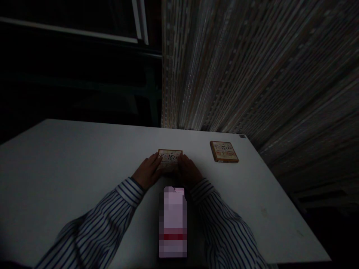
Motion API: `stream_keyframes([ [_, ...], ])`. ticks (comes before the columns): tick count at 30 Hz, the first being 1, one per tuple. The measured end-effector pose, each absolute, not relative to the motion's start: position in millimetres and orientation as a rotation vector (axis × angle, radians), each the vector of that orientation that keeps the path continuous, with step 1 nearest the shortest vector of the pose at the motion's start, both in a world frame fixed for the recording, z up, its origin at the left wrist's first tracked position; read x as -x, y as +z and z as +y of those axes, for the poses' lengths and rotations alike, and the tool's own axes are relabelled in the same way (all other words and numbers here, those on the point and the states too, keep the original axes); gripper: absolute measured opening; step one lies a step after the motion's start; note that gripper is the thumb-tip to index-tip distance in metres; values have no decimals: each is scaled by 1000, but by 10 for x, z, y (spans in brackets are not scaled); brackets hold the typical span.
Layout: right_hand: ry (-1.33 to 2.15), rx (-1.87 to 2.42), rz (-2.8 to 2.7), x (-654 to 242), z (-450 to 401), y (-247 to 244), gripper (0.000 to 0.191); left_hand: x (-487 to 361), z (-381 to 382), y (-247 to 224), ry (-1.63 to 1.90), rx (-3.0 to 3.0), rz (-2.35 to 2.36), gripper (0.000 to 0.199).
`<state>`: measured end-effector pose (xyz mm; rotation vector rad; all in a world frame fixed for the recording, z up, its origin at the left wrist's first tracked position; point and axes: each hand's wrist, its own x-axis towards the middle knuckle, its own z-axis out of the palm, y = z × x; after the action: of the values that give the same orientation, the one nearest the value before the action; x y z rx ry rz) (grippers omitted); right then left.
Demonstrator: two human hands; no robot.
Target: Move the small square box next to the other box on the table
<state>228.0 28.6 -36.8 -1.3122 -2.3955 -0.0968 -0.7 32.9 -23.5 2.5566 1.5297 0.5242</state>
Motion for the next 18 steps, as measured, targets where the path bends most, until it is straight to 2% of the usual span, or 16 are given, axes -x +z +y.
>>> stream_keyframes([
  [5,-144,1418,-2295,-2240,253,-269,42,15,311,-158,606,-2420,1658,43],
  [10,3,1479,-2264,-2196,216,-111,30,10,309,-125,687,-2275,1682,40],
  [18,67,1504,-2242,-2172,190,-56,28,25,309,-154,896,-1967,1600,45],
])
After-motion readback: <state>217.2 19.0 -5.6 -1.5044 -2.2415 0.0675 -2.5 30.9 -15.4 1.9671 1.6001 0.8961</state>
